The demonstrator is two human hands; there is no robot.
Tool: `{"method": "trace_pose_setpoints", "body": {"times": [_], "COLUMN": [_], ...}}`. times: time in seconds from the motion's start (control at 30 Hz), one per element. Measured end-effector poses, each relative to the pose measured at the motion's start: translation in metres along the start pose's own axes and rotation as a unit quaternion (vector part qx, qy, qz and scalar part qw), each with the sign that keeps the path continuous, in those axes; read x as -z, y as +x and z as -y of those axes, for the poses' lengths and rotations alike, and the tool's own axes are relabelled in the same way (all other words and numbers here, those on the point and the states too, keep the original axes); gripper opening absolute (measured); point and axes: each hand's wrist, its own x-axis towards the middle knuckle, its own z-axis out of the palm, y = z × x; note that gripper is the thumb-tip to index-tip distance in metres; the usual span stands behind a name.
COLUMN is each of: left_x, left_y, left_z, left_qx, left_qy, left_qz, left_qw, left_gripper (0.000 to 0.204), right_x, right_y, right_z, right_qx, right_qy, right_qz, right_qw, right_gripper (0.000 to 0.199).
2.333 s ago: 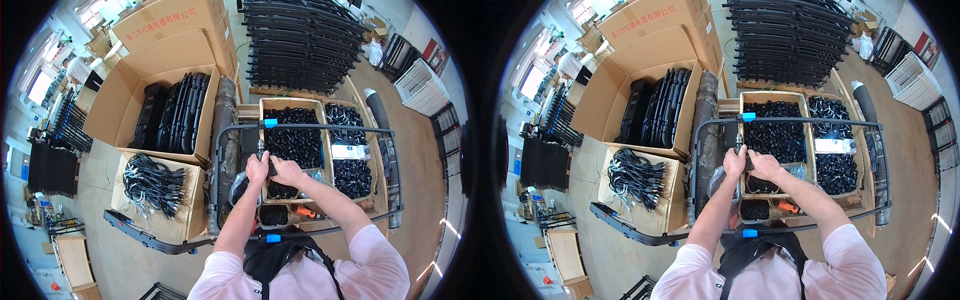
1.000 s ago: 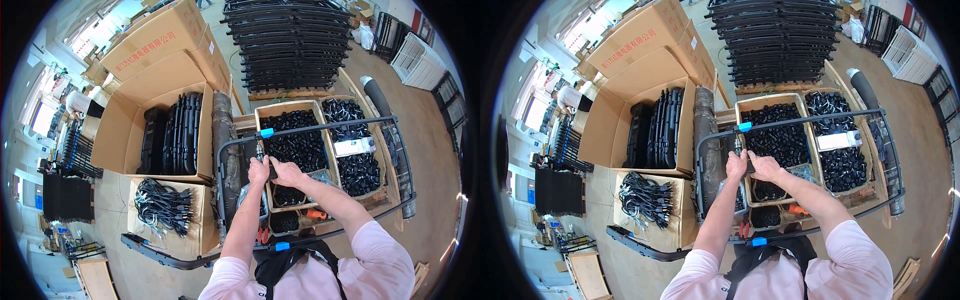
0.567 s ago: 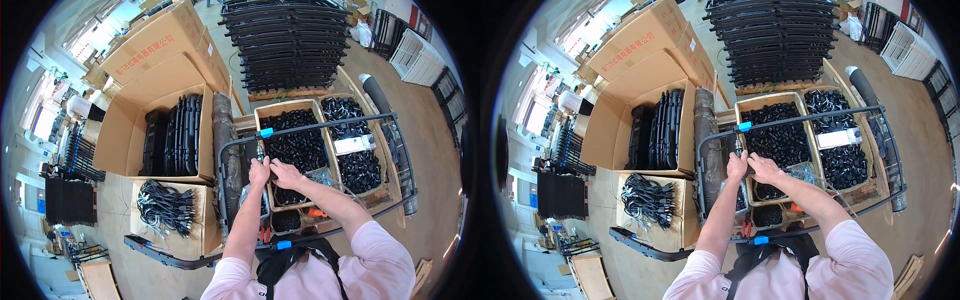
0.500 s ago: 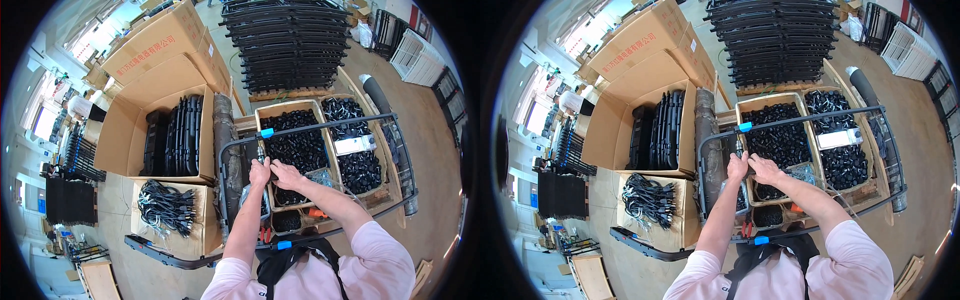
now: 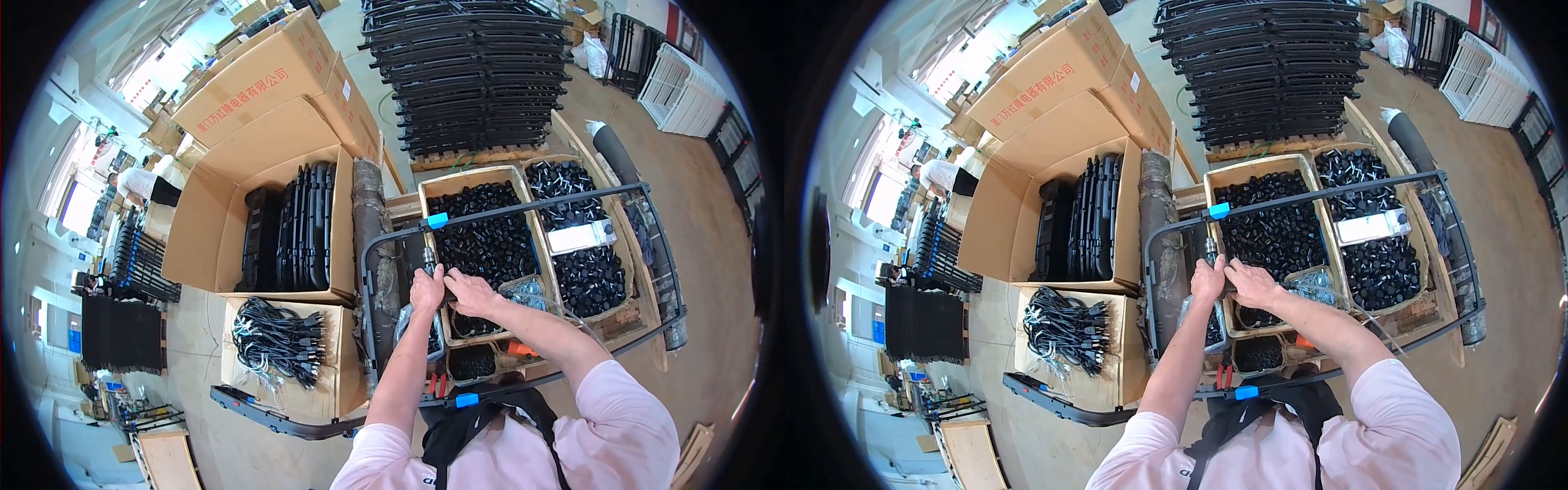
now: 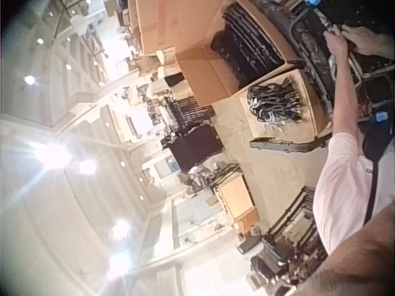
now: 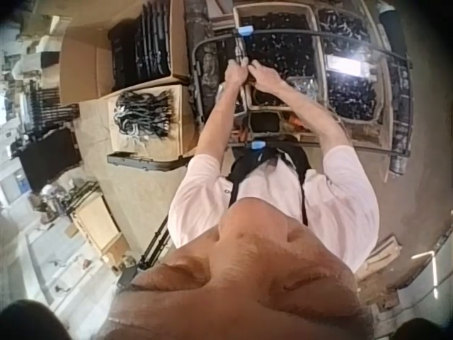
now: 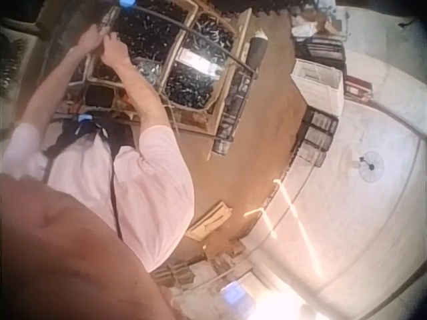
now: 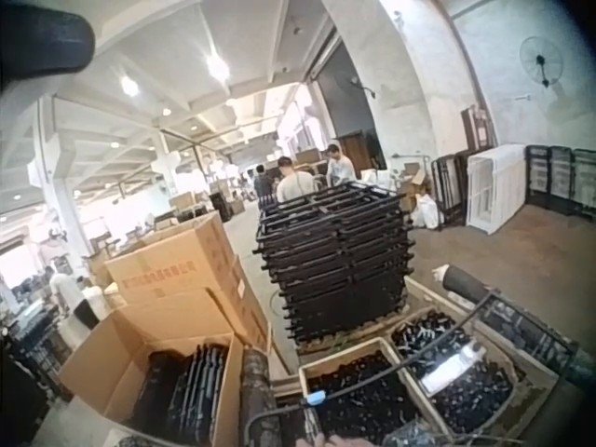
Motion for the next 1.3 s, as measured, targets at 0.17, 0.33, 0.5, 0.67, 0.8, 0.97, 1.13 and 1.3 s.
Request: {"method": "trace_pose_setpoints", "body": {"times": [0.17,0.33,0.5,0.67,0.8,0.97,1.13,1.3], "left_x": [0.001,0.001,0.003,-0.007,-0.011,-0.013,-0.014,-0.012], "left_y": [-0.008,-0.028,-0.036,-0.030,-0.025,-0.025,-0.019,-0.015], "left_z": [0.001,-0.013,-0.030,-0.030,-0.034,-0.036,-0.037,-0.040], "left_qx": [0.002,-0.033,-0.079,-0.068,-0.073,-0.076,-0.071,-0.067], "left_qy": [0.015,0.027,0.071,0.079,0.082,0.074,0.078,0.087], "left_qz": [-0.008,-0.022,-0.020,-0.019,-0.023,-0.026,-0.025,-0.025], "left_qw": [1.000,0.999,0.994,0.994,0.994,0.994,0.994,0.994], "left_gripper": [0.073,0.070,0.069,0.071,0.071,0.071,0.070,0.070], "right_x": [0.004,0.014,0.030,0.026,0.025,0.026,0.027,0.025], "right_y": [-0.007,-0.023,-0.036,-0.030,-0.026,-0.026,-0.023,-0.020], "right_z": [0.004,0.001,-0.007,-0.018,-0.027,-0.031,-0.030,-0.032], "right_qx": [0.000,-0.020,-0.054,-0.037,-0.034,-0.034,-0.039,-0.040], "right_qy": [-0.019,-0.031,-0.034,-0.043,-0.041,-0.040,-0.035,-0.010], "right_qz": [-0.003,0.002,0.019,0.036,0.024,0.022,0.012,0.003], "right_qw": [1.000,0.999,0.998,0.998,0.998,0.998,0.999,0.999], "right_gripper": [0.051,0.055,0.061,0.064,0.062,0.059,0.058,0.059]}}
